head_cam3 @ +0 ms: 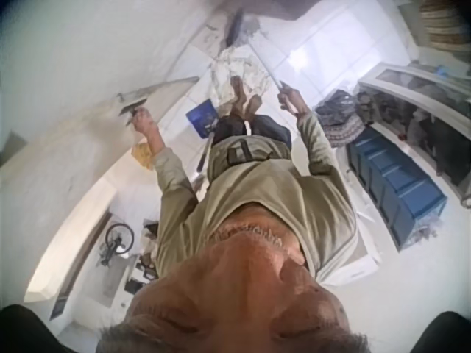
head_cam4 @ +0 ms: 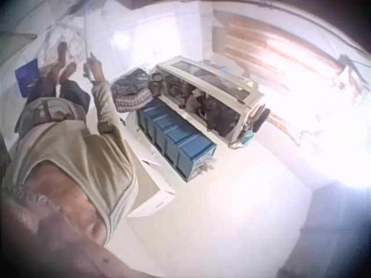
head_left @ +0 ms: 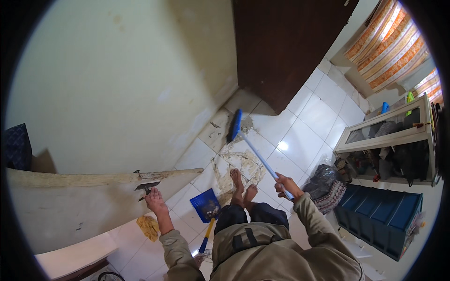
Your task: The person sweeps debris from a tiled floor into a dustpan using a long-handled broom and then moves a cabinet to sweep behind it.
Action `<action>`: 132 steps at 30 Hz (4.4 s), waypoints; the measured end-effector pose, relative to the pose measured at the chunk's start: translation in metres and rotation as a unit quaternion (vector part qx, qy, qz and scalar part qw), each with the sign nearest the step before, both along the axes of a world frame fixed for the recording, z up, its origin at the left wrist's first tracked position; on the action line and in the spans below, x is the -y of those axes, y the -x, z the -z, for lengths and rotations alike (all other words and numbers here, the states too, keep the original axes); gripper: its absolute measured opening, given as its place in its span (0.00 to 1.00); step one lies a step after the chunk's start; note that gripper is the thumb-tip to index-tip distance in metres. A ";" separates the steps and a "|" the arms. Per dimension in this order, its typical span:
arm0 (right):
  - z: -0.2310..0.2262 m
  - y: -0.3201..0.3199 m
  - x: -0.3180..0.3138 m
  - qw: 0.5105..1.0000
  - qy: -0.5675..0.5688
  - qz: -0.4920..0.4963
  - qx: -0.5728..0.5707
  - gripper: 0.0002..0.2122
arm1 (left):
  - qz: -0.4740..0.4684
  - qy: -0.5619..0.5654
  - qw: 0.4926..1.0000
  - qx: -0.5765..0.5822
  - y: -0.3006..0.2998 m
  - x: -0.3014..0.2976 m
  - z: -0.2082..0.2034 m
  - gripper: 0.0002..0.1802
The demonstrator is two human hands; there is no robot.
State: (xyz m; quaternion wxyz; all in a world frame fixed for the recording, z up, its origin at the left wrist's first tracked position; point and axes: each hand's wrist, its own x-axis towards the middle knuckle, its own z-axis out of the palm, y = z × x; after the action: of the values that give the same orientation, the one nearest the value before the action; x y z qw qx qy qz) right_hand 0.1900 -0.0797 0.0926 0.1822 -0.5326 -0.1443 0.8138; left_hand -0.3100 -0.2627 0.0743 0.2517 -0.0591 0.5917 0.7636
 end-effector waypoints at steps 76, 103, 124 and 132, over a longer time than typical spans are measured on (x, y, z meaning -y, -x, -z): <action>0.043 -0.055 -0.013 0.996 0.061 -0.042 0.040 0.24 | 0.020 0.026 0.999 0.012 0.004 -0.007 0.004 0.35; -0.012 -0.038 0.101 0.957 -0.012 -0.247 0.148 0.26 | 0.035 0.037 0.999 -0.016 0.008 0.003 0.001 0.29; 0.020 0.006 0.081 0.983 0.014 -0.105 0.151 0.25 | 0.311 0.412 0.769 0.376 -0.120 0.334 0.110 0.25; -0.011 0.057 0.096 0.996 0.002 -0.090 0.012 0.26 | 0.218 0.313 0.858 0.345 -0.115 0.344 0.153 0.14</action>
State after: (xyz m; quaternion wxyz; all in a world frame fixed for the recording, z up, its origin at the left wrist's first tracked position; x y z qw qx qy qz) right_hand 0.1332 -0.1757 0.1033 0.1049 -0.5276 -0.1923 0.8207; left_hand -0.1948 -0.6070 -0.0788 0.5680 -0.2636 0.6727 0.3941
